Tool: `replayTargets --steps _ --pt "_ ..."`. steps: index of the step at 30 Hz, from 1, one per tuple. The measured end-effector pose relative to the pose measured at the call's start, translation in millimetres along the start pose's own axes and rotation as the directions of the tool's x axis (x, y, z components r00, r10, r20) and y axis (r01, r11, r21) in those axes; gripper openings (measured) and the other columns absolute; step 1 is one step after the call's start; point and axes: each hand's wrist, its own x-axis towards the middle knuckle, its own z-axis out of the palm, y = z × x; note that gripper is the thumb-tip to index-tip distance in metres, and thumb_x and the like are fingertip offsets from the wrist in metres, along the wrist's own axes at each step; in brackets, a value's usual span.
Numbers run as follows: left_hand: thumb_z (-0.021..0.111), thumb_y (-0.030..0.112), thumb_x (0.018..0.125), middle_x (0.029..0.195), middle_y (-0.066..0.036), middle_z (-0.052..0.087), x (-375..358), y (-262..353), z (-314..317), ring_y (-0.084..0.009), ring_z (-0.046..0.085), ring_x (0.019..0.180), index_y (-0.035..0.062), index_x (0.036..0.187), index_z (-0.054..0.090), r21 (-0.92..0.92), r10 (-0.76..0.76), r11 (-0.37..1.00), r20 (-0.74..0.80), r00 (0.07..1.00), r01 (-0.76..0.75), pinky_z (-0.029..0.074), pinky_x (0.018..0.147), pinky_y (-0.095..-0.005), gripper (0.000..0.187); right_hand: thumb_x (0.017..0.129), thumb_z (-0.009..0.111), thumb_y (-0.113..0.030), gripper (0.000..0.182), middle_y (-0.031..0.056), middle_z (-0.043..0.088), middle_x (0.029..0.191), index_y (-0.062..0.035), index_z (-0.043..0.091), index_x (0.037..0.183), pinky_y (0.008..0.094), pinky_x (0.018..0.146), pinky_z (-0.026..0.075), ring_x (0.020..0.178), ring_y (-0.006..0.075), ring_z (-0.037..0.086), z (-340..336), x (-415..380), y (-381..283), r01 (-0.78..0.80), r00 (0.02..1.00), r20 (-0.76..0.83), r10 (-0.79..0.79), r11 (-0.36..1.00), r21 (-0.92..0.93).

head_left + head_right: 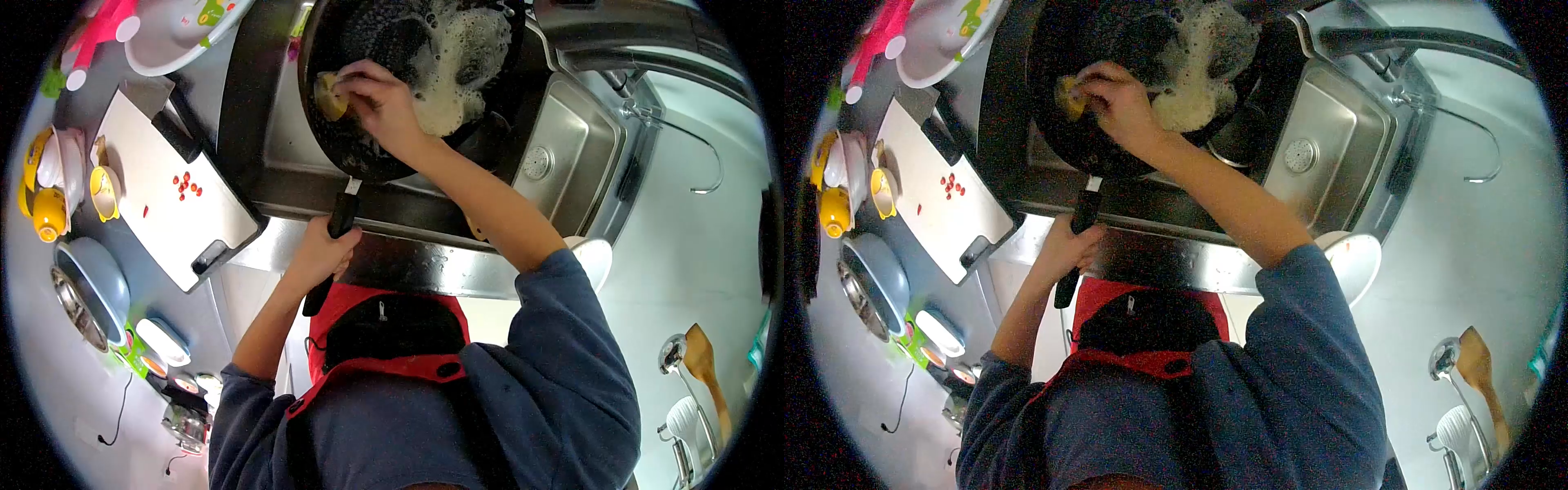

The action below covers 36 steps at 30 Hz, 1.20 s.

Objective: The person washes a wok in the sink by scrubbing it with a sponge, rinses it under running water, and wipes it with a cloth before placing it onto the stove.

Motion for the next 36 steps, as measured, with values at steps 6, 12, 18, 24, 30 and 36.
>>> replayTargets --steps 6,12,18,24,30,36 --pt "0.059 0.014 0.085 0.049 -0.001 0.044 5 -8 4 -0.0094 0.041 0.037 0.0037 0.073 0.043 0.016 0.029 0.999 -0.057 0.998 -0.028 0.034 0.034 -0.0274 0.022 0.061 0.062 0.003 0.025 0.0084 0.058 0.103 -0.006 0.064 0.085 0.0363 0.078 0.051 0.097 0.0268 0.057 -24 -26 27 0.379 0.9 0.323 -0.294 0.892 -0.245" --pt "0.059 0.012 0.085 0.049 0.0 0.043 1 2 1 -0.0094 0.041 0.037 0.004 0.071 0.044 0.103 0.027 0.994 -0.085 0.996 -0.018 0.033 0.034 -0.0272 0.022 0.062 0.062 0.001 0.024 0.0067 0.055 0.103 -0.0063 0.064 0.084 0.0374 0.078 0.05 0.097 0.0267 0.057 -7 -8 1 0.222 0.974 0.114 -0.198 0.938 -0.267" --pt "0.059 0.011 0.085 0.049 0.0 0.043 10 -17 1 -0.0088 0.039 0.037 0.0039 0.07 0.044 -0.051 0.039 0.998 0.003 0.999 -0.039 0.032 0.034 -0.0271 0.022 0.062 0.062 0.003 0.024 0.008 0.056 0.101 -0.0054 0.064 0.085 0.0381 0.076 0.05 0.092 0.0286 0.056 -13 -17 8 0.139 0.979 0.18 -0.094 0.956 -0.259" --pt "0.06 0.012 0.085 0.049 0.001 0.042 9 -10 -5 -0.0084 0.038 0.037 0.0048 0.07 0.045 0.057 0.058 0.997 -0.055 0.997 -0.055 0.03 0.035 -0.026 0.023 0.063 0.06 0.006 0.023 0.009 0.057 0.1 -0.0052 0.066 0.082 0.0373 0.079 0.05 0.094 0.0273 0.055 -19 -40 21 0.331 0.91 0.35 -0.224 0.9 -0.284" --pt "0.06 0.013 0.085 0.049 0.002 0.04 8 -13 -9 -0.0071 0.036 0.038 0.0058 0.07 0.044 -0.032 0.037 0.999 0.021 0.999 -0.036 0.027 0.035 -0.0256 0.023 0.069 0.066 -0.013 0.019 0.0096 0.06 0.097 -0.0063 0.068 0.086 0.0379 0.079 0.05 0.097 0.027 0.057 -49 -21 4 0.249 0.798 0.582 0.156 0.794 -0.554" --pt "0.061 0.013 0.085 0.05 0.002 0.04 6 -14 -3 -0.0073 0.036 0.037 0.0057 0.072 0.045 -0.084 0.011 0.996 -0.021 1.0 -0.012 0.028 0.035 -0.025 0.022 0.073 0.067 -0.01 0.02 0.0148 0.062 0.088 -0.0034 0.063 0.091 0.0377 0.07 0.05 0.08 0.03 0.063 -1 -15 -12 -0.214 0.92 0.306 0.246 0.968 -0.132"
